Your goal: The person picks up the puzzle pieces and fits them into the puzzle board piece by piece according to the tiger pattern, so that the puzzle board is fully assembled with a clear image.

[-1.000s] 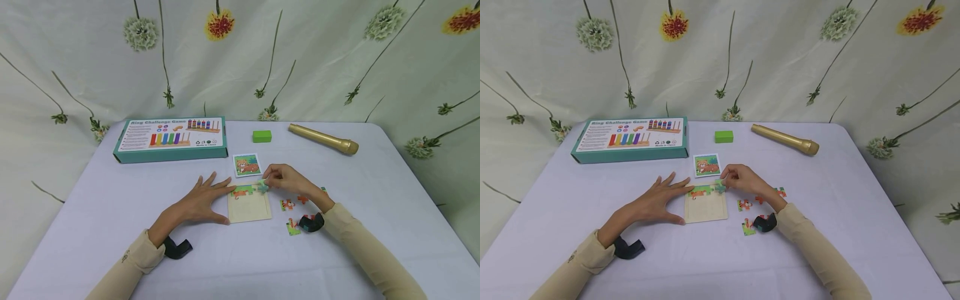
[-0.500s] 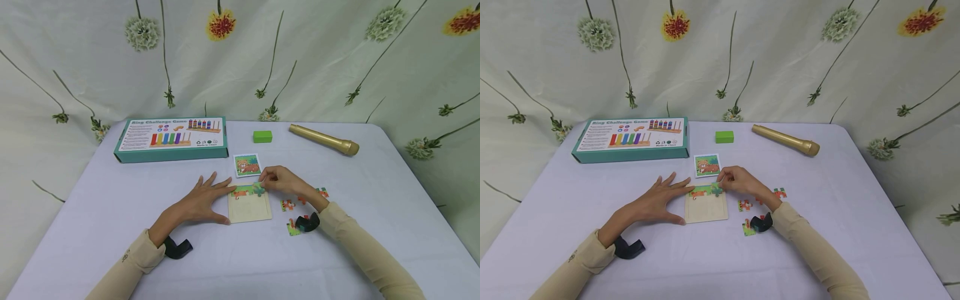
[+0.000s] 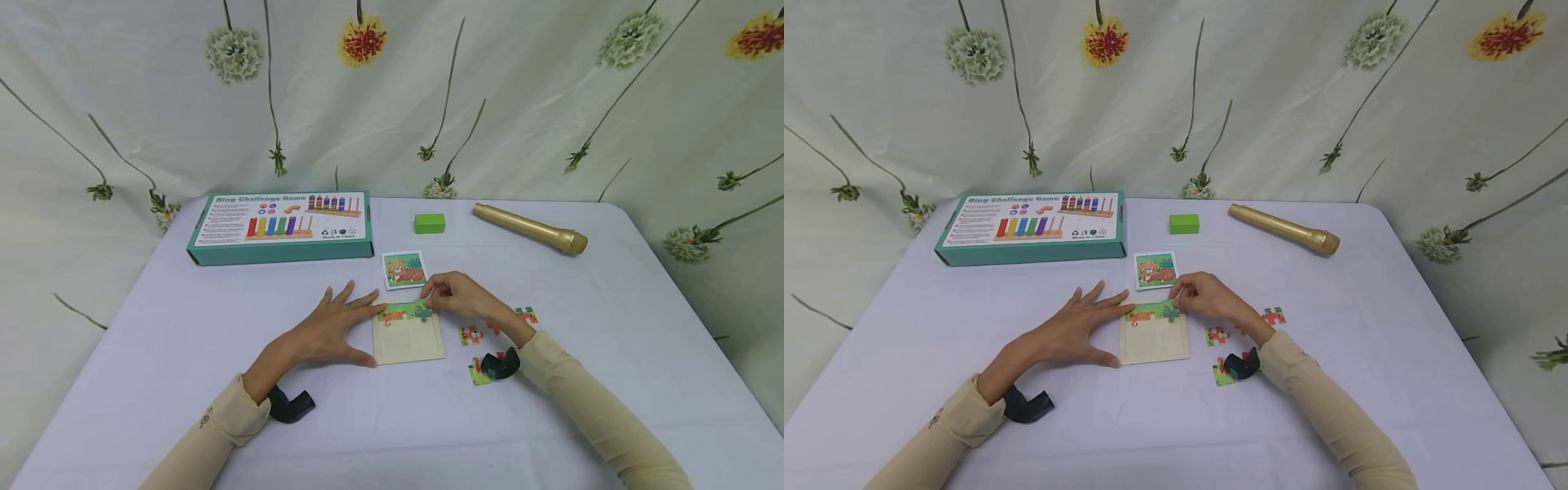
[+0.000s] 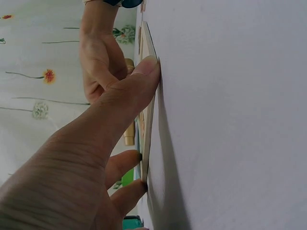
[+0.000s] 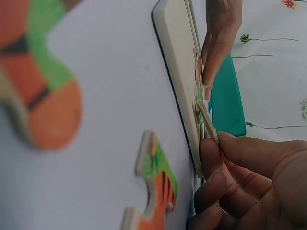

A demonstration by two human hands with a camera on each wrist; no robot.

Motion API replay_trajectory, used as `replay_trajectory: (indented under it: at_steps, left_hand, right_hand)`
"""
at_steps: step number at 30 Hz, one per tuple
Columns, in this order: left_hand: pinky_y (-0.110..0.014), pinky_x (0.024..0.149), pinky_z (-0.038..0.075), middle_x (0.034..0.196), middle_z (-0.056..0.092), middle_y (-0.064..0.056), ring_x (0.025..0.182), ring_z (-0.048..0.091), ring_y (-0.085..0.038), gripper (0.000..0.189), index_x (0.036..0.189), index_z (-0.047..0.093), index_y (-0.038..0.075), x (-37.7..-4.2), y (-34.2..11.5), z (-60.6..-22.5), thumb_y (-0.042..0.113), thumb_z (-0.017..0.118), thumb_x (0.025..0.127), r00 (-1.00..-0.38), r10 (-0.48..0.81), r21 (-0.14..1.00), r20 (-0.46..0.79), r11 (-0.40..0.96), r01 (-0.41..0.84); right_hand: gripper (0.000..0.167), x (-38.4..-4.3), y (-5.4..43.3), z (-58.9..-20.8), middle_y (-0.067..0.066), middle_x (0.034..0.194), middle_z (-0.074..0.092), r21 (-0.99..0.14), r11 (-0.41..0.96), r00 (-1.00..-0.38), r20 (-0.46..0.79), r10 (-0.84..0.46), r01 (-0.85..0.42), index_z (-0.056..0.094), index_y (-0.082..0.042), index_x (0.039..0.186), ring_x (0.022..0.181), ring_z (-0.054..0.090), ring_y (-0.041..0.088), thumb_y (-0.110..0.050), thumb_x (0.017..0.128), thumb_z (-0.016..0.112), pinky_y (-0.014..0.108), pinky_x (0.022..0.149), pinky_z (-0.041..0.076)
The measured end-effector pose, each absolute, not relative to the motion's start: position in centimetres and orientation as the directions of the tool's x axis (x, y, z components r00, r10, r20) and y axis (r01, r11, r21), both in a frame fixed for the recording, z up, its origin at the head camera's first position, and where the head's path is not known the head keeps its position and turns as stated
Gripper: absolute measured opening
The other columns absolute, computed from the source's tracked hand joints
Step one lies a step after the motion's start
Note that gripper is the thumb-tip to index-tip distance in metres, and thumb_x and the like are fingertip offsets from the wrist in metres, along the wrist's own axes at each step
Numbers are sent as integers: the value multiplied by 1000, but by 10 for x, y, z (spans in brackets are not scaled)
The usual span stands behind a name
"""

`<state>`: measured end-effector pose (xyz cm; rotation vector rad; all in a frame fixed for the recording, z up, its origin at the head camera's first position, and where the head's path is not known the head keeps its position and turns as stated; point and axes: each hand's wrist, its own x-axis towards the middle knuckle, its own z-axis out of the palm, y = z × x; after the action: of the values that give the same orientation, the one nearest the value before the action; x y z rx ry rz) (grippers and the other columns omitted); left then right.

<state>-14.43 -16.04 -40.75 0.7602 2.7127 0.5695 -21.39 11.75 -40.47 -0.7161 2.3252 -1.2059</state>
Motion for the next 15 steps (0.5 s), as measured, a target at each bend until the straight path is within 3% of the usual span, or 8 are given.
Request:
replay_trajectory:
  at_steps: [15]
  left_hand:
    - [-64,113,-3,158,24,2,147,-2,-37,96,147,40,28,-145,-161,-408,60,79,65,-826,544,431,-148,787,441]
  right_hand:
    - [8,-212,112,-402,3,70,62,-799,538,-782,-145,-607,-269,64,-7,98,63,49,11,-7,90,63,26,64,41]
